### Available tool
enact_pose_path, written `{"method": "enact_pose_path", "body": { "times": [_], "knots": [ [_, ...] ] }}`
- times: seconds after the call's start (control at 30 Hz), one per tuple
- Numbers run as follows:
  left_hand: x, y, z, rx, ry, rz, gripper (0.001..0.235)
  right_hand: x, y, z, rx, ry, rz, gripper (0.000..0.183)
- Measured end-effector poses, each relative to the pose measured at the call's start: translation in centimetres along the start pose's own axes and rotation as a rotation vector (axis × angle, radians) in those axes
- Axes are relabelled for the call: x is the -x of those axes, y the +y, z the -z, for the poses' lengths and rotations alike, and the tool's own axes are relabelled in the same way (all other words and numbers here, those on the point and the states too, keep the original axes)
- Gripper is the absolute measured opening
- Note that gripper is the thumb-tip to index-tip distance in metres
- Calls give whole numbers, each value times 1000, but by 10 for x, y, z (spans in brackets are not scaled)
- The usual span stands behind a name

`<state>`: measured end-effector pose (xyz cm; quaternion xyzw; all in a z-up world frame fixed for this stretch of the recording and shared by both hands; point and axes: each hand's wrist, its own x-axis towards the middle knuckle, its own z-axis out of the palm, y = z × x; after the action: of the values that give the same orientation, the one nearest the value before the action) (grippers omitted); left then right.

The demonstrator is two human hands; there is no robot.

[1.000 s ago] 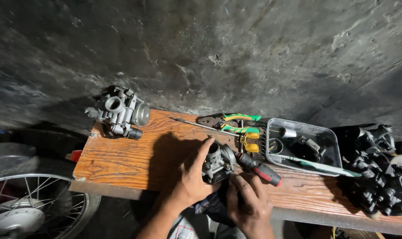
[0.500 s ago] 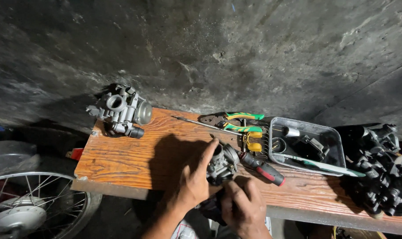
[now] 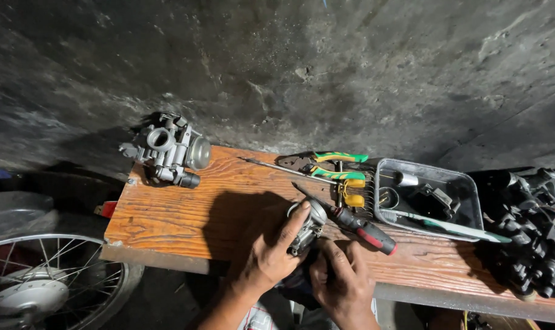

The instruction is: Disassembling and cleaning a motorcycle carburetor using a screwdriver and a brush at a workbench.

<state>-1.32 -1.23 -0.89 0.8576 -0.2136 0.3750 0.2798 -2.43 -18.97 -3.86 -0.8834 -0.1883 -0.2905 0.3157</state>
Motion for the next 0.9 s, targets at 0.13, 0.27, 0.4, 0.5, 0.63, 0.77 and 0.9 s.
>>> {"method": "enact_pose_path", "body": {
  "times": [0.13,0.27,0.4,0.5,0.63,0.77,0.9],
  "knots": [
    [18,-3,-14,-43,-10,11,73,-10,0,5,-34,-33,97,18],
    [24,-4,-21,-69,5,61,76,-16,4,9,-247,-120,156,20],
    [26,-4,-20,-91,-13,56,81,-21,0,12,-285,-141,165,18],
    [10,-1,-8,-98,14,11,69,-26,-1,14,-319,-163,171,13],
    [5,-2,-7,-70,13,6,68,-29,2,18,-344,-219,182,16],
    [2,-1,-6,-98,-3,-2,74,-37,-5,20,-377,-247,223,12],
    [4,-1,-8,-119,12,-5,53,-34,-6,13,-364,-152,227,9]
  ]
}}
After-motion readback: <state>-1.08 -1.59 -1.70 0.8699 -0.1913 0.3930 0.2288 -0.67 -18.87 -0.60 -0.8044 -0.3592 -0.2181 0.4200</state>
